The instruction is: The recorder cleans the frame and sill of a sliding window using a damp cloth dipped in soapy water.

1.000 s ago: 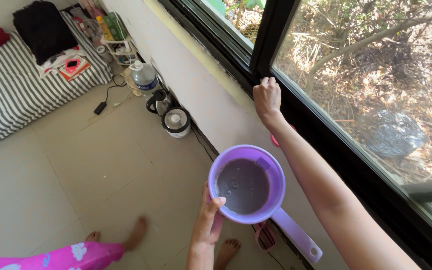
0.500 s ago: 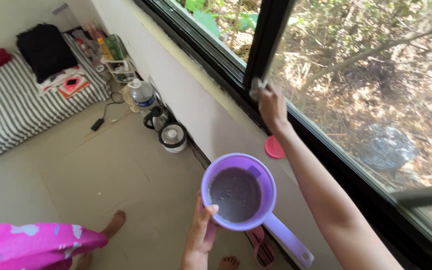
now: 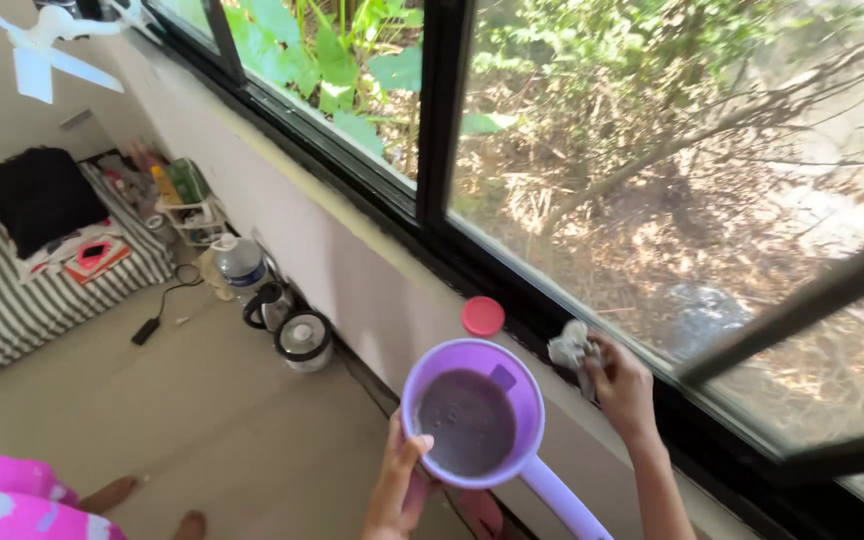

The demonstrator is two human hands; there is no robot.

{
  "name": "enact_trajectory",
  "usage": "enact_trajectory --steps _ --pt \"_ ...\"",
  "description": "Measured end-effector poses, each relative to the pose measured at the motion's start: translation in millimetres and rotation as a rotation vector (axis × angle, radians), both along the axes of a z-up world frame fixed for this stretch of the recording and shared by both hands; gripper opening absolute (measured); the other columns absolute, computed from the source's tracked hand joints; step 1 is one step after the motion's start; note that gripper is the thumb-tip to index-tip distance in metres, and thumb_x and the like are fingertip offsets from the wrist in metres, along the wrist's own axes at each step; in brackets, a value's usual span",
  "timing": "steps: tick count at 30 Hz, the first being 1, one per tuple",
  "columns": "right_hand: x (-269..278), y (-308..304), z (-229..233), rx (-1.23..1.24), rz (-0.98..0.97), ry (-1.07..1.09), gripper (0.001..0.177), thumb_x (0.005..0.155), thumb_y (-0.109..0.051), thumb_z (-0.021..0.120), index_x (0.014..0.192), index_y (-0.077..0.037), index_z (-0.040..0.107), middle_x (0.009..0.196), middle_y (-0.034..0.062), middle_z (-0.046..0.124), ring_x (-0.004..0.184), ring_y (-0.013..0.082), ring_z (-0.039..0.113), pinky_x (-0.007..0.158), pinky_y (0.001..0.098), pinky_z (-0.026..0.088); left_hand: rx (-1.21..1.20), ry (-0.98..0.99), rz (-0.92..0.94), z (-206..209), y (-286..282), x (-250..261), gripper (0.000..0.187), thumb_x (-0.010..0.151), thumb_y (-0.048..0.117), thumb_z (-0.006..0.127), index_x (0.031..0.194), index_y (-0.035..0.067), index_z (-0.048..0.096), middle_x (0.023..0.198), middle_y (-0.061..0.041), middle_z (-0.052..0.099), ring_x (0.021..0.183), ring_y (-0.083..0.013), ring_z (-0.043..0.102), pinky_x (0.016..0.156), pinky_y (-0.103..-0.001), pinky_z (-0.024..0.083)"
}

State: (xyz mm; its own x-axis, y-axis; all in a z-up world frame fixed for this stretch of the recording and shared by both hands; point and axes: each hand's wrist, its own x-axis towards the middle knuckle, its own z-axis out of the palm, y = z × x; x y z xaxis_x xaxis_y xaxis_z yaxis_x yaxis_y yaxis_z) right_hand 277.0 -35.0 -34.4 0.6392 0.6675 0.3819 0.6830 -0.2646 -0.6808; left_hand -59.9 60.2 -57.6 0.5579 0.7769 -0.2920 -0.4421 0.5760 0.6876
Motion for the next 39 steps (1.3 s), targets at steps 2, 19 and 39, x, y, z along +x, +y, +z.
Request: enact_trajectory --steps 2,19,39 --pt "0 -32 4 -0.025 -0.032 -0.035 0.036 0.084 -0.005 0.074 0.12 -0.01 0.073 0.077 0.0114 0.062 0.064 0.0198 0.061 0.065 0.0336 0.053 0.003 -0.035 -0.018 4 -15 10 0.078 0.07 0.025 0.071 0.144 0.019 0.049 0.129 -0.004 0.057 0.118 -0.0201 0.056 0.095 -0.04 0.052" --pt "-28 -251 12 0.084 -0.208 -0.007 0.021 0.092 0.001 0.066 0.11 -0.007 0.075 0.099 0.0088 0.07 0.079 0.0189 0.07 0.071 0.0323 0.057 -0.041 0.14 -0.358 74 -174 48 0.088 0.062 0.044 0.072 0.143 0.027 0.043 0.124 -0.005 0.043 0.107 -0.027 0.045 0.076 -0.049 0.048" --pt "-38 -251 13 0.172 -0.082 -0.018 0.019 0.095 -0.001 0.066 0.111 -0.007 0.074 0.103 0.0073 0.07 0.08 0.0143 0.07 0.07 0.0302 0.057 -0.033 0.095 -0.266 90 -206 19 0.095 0.061 0.04 0.074 0.148 0.028 0.037 0.127 -0.005 0.042 0.113 -0.0265 0.046 0.08 -0.054 0.049"
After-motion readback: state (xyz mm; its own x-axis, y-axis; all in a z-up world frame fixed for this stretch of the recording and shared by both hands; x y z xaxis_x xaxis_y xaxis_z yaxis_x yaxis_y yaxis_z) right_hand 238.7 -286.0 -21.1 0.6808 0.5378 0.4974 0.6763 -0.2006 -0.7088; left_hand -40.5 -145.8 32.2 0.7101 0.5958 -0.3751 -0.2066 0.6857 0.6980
